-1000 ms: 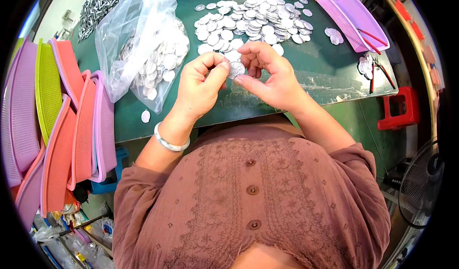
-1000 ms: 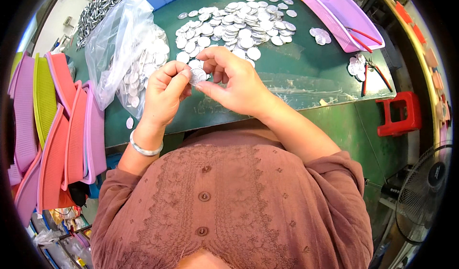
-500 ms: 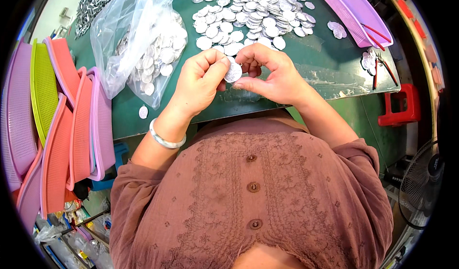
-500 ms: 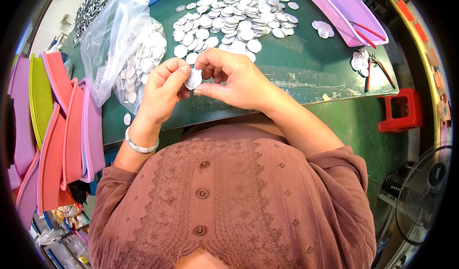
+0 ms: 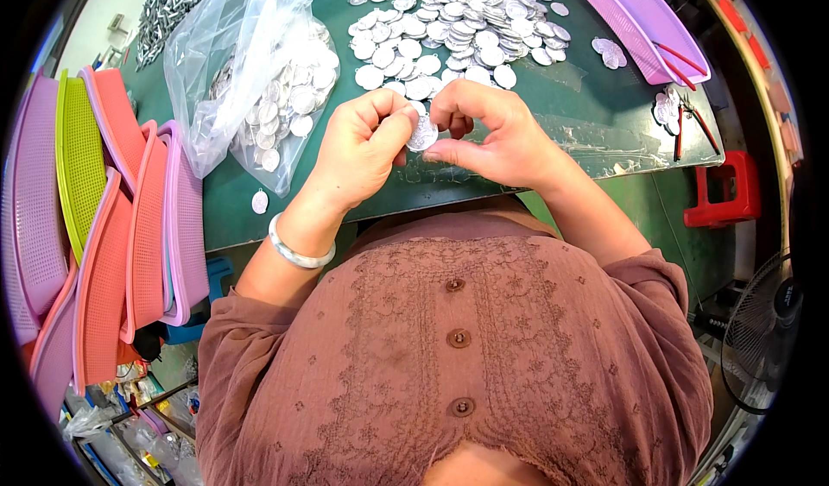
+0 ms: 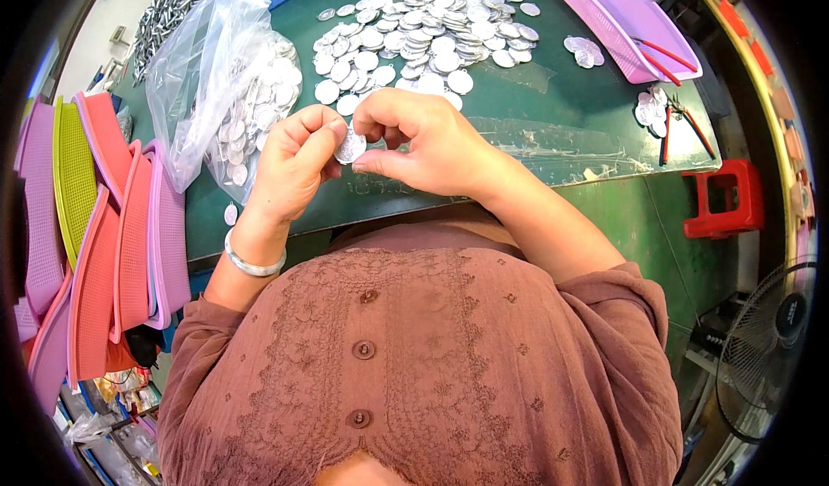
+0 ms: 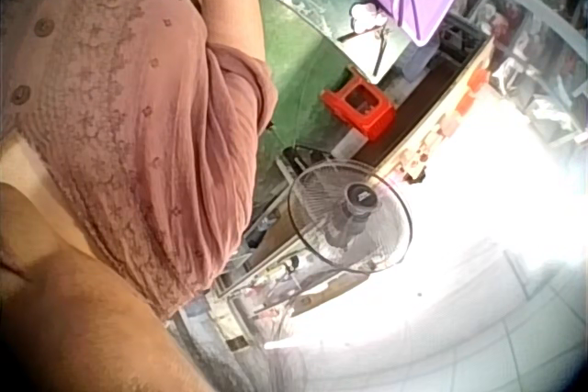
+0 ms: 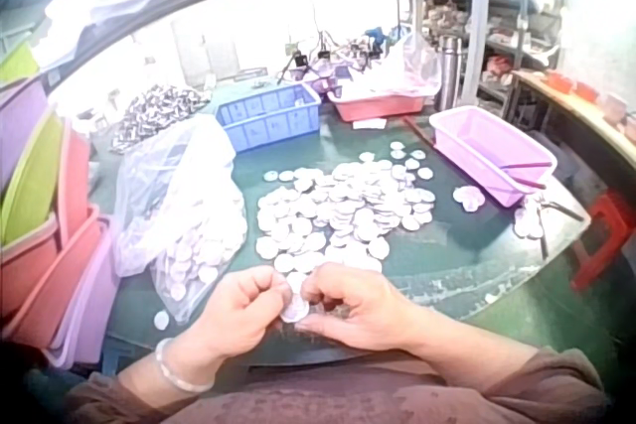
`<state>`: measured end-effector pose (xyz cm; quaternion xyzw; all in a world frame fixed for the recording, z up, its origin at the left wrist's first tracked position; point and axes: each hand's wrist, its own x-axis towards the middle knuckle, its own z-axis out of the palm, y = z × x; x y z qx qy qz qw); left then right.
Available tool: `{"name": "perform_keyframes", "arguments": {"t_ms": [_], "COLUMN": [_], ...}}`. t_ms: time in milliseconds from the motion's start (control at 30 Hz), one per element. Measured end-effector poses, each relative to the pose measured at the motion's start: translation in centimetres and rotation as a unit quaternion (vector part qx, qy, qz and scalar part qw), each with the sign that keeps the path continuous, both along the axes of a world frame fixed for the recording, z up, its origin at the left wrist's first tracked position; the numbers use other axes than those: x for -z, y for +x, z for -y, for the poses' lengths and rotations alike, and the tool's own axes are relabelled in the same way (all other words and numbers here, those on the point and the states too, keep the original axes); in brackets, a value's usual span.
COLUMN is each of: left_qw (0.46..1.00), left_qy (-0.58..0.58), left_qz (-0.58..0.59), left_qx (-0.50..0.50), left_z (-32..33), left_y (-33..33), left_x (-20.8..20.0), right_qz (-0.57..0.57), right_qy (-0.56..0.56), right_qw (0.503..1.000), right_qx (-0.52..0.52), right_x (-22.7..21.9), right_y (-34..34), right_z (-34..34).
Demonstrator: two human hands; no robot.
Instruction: The person sits at a green workbench and assembles small, round silver metal pieces by hand. They pick up individual components from a large pile, fit them together, and occasionally use a pair of red pliers to adjust or secure the parts. The assembled items are placed back onto the table or into a plastic bag.
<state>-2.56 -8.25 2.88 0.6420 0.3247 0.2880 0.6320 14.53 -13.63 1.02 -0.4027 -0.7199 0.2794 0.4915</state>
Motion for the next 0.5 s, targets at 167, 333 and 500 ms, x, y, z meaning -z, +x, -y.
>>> {"name": "perform_keyframes", "arguments": {"t_ms": [167,333,500], "left_qw": [0.999,1.0,1.0], "left_qy": [0.023,-0.002,0.002], "left_qz": [-0.018,0.002,0.008], "left_qx": [0.021,-0.005,-0.004], "left_z": [-0.1,0.14,0.11], "left_y": [-0.18,0.0,-0.16], "left_x": [-0.05,0.06,0.07], "right_qz": [-0.011,-0.009,-0.01], "right_qy": [-0.005,-0.012,-0.031], "right_qw": [1.0,1.0,0.999], "right_qx": [0.004,0.007,0.019], "right_x": [-0.14,0.12,-0.22], "right_y": [-0.2,-0.16,-0.4], "right_z": [0.08,0.17,0.39]}}
